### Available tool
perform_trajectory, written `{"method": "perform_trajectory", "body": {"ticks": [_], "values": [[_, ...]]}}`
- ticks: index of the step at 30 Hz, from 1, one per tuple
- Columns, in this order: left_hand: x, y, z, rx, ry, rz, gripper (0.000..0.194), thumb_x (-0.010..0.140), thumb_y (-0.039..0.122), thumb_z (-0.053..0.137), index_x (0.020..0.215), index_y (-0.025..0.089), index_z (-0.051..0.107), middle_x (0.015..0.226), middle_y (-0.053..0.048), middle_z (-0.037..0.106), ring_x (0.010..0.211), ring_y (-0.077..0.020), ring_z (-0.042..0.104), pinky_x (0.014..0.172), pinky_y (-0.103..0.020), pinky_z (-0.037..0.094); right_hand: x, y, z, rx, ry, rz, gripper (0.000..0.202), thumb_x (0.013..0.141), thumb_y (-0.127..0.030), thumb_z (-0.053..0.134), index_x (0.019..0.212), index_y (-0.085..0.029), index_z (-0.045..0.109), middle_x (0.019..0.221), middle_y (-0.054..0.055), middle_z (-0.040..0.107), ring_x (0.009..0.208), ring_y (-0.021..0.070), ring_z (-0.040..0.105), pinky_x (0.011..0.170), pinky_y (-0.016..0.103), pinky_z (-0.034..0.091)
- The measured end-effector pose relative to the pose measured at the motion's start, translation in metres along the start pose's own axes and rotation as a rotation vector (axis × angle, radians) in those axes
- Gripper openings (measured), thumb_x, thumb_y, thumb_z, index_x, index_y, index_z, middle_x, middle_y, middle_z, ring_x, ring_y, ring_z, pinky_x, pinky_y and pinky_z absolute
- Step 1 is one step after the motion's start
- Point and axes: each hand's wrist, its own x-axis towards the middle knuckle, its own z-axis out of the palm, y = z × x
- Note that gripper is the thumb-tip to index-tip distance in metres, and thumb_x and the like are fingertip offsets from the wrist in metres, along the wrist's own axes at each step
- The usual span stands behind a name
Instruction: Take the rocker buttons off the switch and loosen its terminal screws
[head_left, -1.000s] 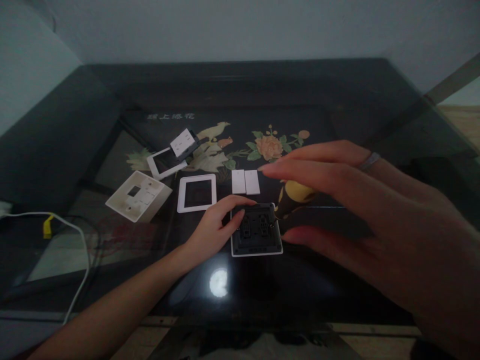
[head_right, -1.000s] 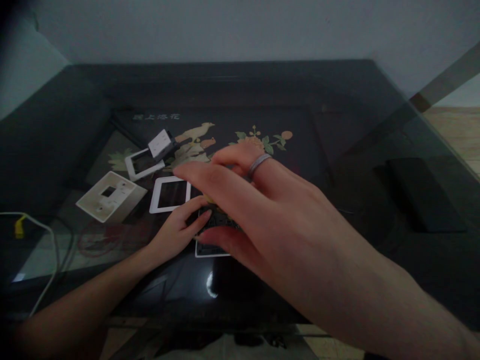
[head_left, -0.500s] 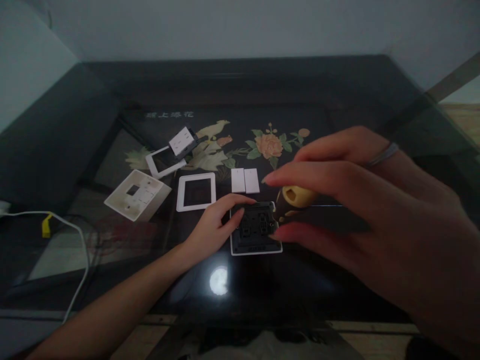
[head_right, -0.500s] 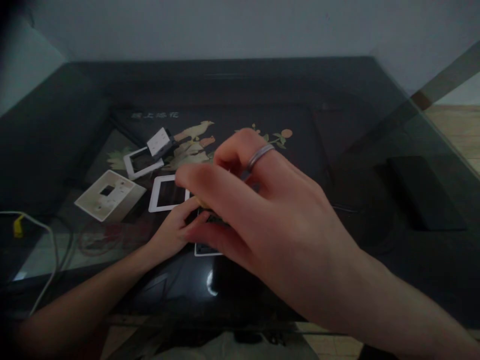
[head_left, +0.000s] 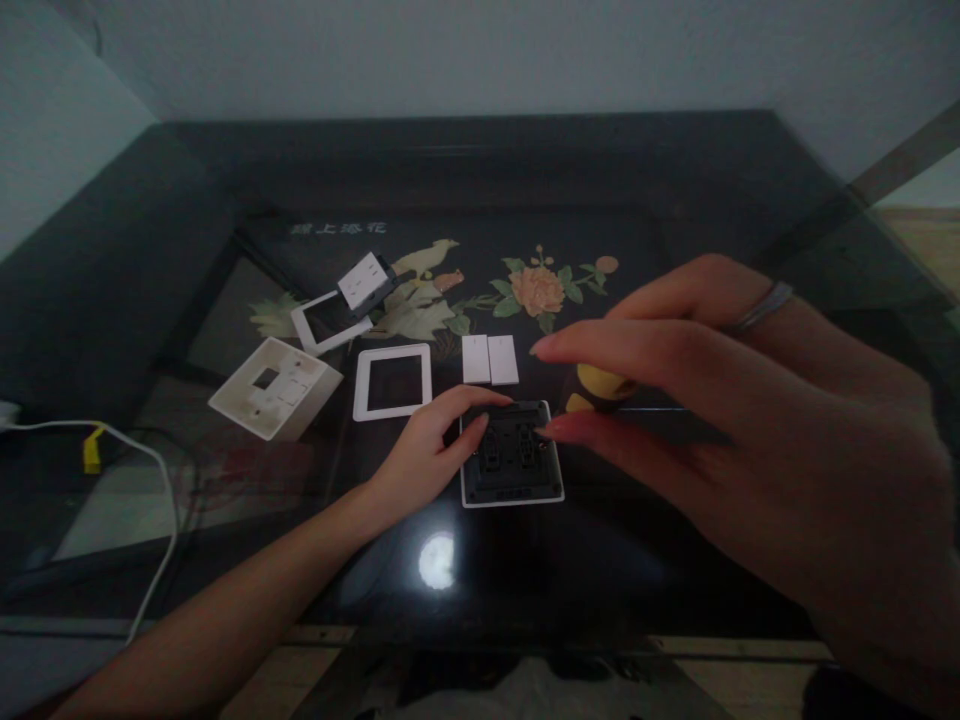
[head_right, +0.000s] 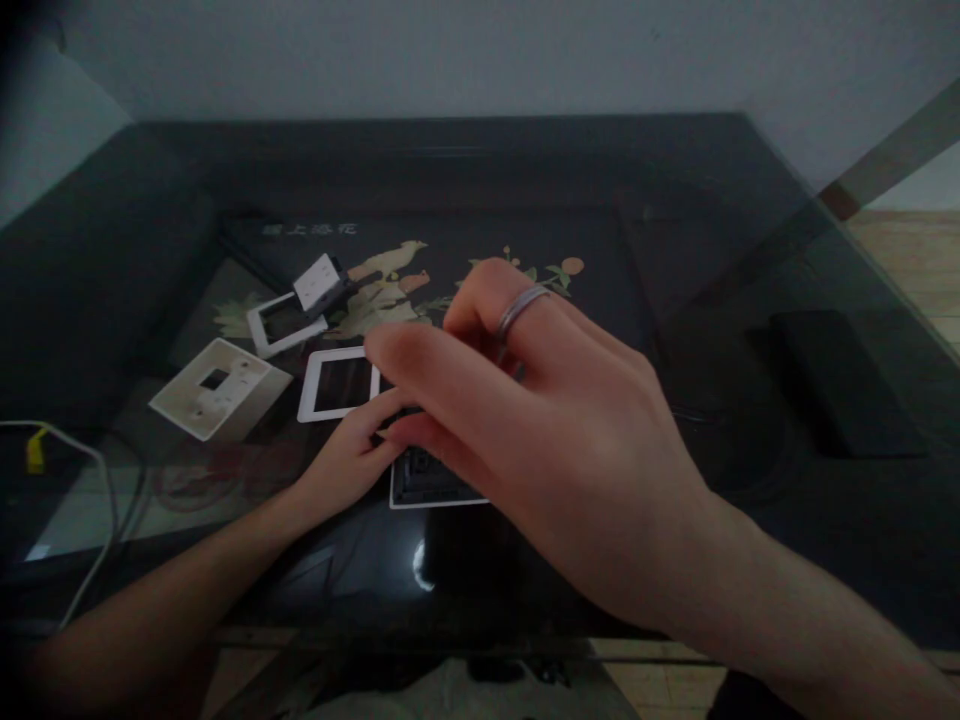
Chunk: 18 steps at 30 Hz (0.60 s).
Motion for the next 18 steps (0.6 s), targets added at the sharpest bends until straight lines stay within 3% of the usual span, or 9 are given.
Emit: {"method": "perform_trajectory", "body": {"ticks": [3,7,9,11,13,15,18], "values": [[0.000,0.000,-0.001,0.003,-0.005,-0.004,0.025,0.097,0.020,0.050,0.116,0.020,0.065,0.117,-0.005,0.070,0.112,-0.0220,0.064,0.100,-0.037,0.050,0.000,0.001,-0.003,0.080,0.017,-0.004,0.032,0.095,-0.018,0.055,0.124,-0.029,0.058,0.109,-0.003,0.071,0.092,0.0155,0.071,0.082,0.022,0.060],[0.000,0.000,-0.001,0.008,-0.013,-0.015,0.025,0.098,0.021,0.048,0.116,0.021,0.065,0.118,-0.006,0.070,0.111,-0.0223,0.064,0.100,-0.039,0.050,0.000,0.009,-0.010,0.166,-0.134,-0.022,0.038,0.094,-0.013,0.048,0.129,-0.026,0.054,0.118,-0.004,0.070,0.100,0.0139,0.070,0.089,0.019,0.058],[0.000,-0.001,-0.001,0.007,-0.014,-0.017,0.025,0.097,0.020,0.049,0.117,0.021,0.065,0.119,-0.006,0.070,0.111,-0.0222,0.064,0.101,-0.039,0.049,0.000,0.011,-0.009,0.131,-0.148,-0.029,0.033,0.094,-0.021,0.054,0.126,-0.027,0.057,0.121,-0.002,0.067,0.104,0.0163,0.068,0.091,0.022,0.058],[0.000,0.000,-0.001,0.004,-0.012,-0.016,0.025,0.097,0.020,0.049,0.117,0.020,0.065,0.119,-0.006,0.070,0.111,-0.0221,0.064,0.101,-0.039,0.049,0.000,0.011,-0.005,0.092,-0.073,-0.060,0.026,0.096,-0.036,0.056,0.120,-0.026,0.060,0.116,0.000,0.065,0.102,0.0184,0.067,0.087,0.025,0.059],[0.000,0.000,-0.001,0.003,-0.013,-0.012,0.025,0.097,0.019,0.050,0.116,0.020,0.065,0.117,-0.006,0.070,0.110,-0.0219,0.065,0.100,-0.039,0.050,0.000,0.008,-0.002,0.046,-0.007,-0.057,0.022,0.096,-0.040,0.056,0.112,-0.026,0.063,0.106,0.001,0.065,0.094,0.0175,0.067,0.081,0.024,0.059],[0.000,0.000,-0.001,0.004,-0.010,-0.005,0.025,0.096,0.019,0.049,0.116,0.020,0.065,0.116,-0.006,0.070,0.110,-0.0218,0.064,0.100,-0.038,0.050,0.000,0.006,-0.002,0.027,0.002,-0.033,0.016,0.095,-0.028,0.059,0.111,-0.026,0.063,0.101,-0.001,0.066,0.089,0.0146,0.067,0.079,0.021,0.058],[0.000,0.000,-0.001,0.013,-0.003,-0.001,0.025,0.097,0.019,0.049,0.116,0.020,0.065,0.117,-0.005,0.070,0.110,-0.0219,0.064,0.100,-0.038,0.050,-0.001,0.006,-0.008,0.101,-0.094,-0.052,0.031,0.096,-0.018,0.054,0.125,-0.029,0.057,0.113,-0.005,0.068,0.095,0.0118,0.068,0.082,0.016,0.057]]}}
